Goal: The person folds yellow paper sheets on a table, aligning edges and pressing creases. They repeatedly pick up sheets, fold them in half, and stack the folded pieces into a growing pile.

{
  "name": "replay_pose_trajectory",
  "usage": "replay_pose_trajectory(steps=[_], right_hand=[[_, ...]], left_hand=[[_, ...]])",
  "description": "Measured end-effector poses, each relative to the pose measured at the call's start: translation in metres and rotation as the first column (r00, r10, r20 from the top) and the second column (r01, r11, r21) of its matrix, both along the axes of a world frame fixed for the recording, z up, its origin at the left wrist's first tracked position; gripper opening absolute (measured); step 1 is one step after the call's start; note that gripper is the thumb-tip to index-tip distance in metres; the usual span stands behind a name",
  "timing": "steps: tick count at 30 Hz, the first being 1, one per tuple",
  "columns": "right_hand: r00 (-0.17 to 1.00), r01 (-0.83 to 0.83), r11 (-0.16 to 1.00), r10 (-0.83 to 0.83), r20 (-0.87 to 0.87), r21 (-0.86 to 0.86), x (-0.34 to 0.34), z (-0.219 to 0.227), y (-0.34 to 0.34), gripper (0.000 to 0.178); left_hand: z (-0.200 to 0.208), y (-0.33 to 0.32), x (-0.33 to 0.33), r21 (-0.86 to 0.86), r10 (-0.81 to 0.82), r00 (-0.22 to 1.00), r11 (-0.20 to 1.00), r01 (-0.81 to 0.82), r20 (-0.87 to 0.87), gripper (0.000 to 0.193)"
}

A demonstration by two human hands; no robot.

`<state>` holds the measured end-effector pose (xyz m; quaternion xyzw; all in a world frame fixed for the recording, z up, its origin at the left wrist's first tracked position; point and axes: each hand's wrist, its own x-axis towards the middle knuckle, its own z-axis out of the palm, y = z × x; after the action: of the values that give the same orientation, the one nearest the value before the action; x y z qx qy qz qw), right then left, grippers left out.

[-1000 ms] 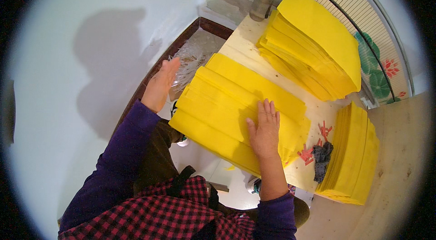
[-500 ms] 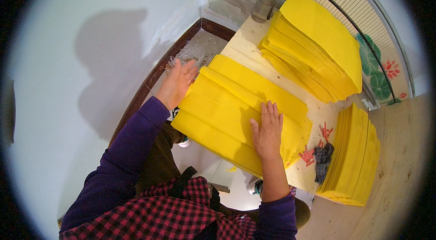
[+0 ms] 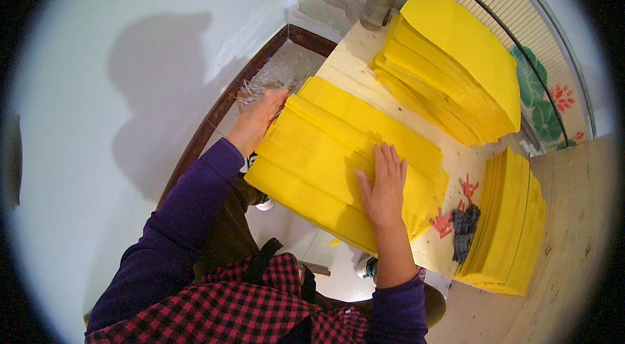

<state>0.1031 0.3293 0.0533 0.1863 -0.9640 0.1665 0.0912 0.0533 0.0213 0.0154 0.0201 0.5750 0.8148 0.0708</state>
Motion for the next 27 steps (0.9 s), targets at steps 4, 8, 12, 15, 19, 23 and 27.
replay_pose_trajectory(steps=[4,8,12,15,19,23,27], right_hand=[[0.997,-0.037,0.999,0.035,0.064,0.029,-0.006,0.014,-0.005,0.074],[0.994,-0.090,0.995,0.087,0.066,0.052,-0.010,0.020,-0.015,0.079],[0.992,-0.115,0.984,0.105,0.076,0.139,-0.015,0.019,-0.022,0.078],[0.988,-0.136,0.974,0.121,0.091,0.183,-0.016,0.019,-0.025,0.078],[0.987,-0.144,0.965,0.124,0.100,0.221,-0.017,0.019,-0.027,0.076],[0.987,-0.148,0.964,0.131,0.092,0.219,-0.019,0.017,-0.027,0.071],[0.984,-0.169,0.966,0.155,0.085,0.198,-0.021,0.013,-0.027,0.066]], left_hand=[[0.005,0.002,0.003,0.040,0.005,1.000,0.999,-0.006,0.021,0.080],[0.010,0.008,0.004,0.059,0.025,0.999,0.998,-0.027,0.036,0.080],[0.013,0.008,0.004,0.057,0.037,0.998,0.998,-0.039,0.044,0.077],[0.017,0.005,0.006,0.007,0.053,0.998,0.999,-0.053,0.041,0.067],[0.029,-0.001,0.012,-0.224,0.114,0.993,0.968,-0.109,0.011,0.049],[0.040,-0.015,0.017,-0.658,0.063,0.974,0.728,-0.194,-0.217,0.027],[0.040,-0.022,0.029,-0.617,-0.050,0.990,0.786,-0.044,-0.135,0.014]])
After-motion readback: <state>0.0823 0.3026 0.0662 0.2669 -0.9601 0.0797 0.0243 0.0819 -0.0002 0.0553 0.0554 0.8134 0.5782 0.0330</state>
